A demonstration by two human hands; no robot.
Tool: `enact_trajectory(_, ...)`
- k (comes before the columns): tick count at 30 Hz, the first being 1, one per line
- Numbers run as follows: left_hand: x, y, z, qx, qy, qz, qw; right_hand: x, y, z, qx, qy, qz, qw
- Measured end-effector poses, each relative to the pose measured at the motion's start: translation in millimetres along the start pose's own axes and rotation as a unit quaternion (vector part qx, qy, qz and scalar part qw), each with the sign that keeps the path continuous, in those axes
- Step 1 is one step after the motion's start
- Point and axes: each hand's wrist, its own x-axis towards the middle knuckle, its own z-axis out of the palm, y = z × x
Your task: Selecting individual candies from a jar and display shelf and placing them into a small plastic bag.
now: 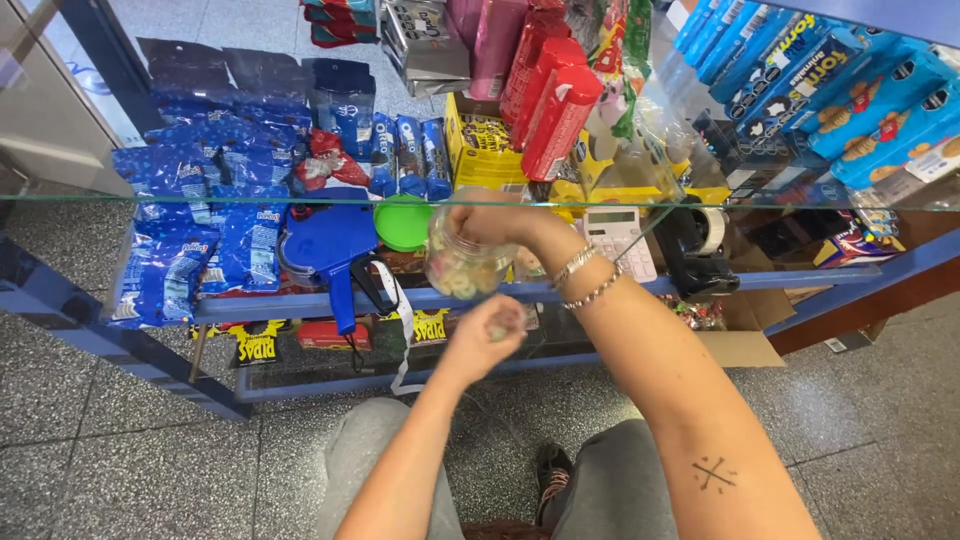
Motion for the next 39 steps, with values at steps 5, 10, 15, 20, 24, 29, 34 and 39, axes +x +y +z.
enact_trajectory(5, -8, 13, -38, 0.236, 0.218, 0.104, 0.941, 40, 17, 2, 0.008, -0.08, 0.028, 0.996)
enact_trajectory(10, -28, 50, -32, 0.208, 0.317, 0.137, 0.915, 71, 57, 20, 0.061, -0.123, 0.014, 0.99)
enact_trajectory(15, -32, 55, -21, 0.17, 0.282, 0.068, 0.942, 20, -4, -9, 0.181, -0.134, 0.051, 0.973)
enact_trajectory(20, -29, 51, -24, 0.196, 0.283, 0.063, 0.937, 46, 39, 10, 0.367, -0.069, 0.086, 0.924)
enact_trajectory(24, -26, 51, -22, 0.204, 0.279, 0.068, 0.936, 14, 10, -9, 0.368, -0.088, 0.074, 0.923)
enact_trajectory(29, -25, 53, -21, 0.185, 0.271, 0.063, 0.942, -6, 9, -16, 0.236, -0.024, 0.008, 0.971)
enact_trajectory(34, -25, 46, -27, 0.202, 0.287, 0.071, 0.934, -36, -6, -2, 0.043, 0.174, -0.021, 0.984)
enact_trajectory(39, -14, 21, -33, 0.207, 0.261, 0.079, 0.94, -76, 12, 69, -0.078, 0.439, -0.243, 0.862)
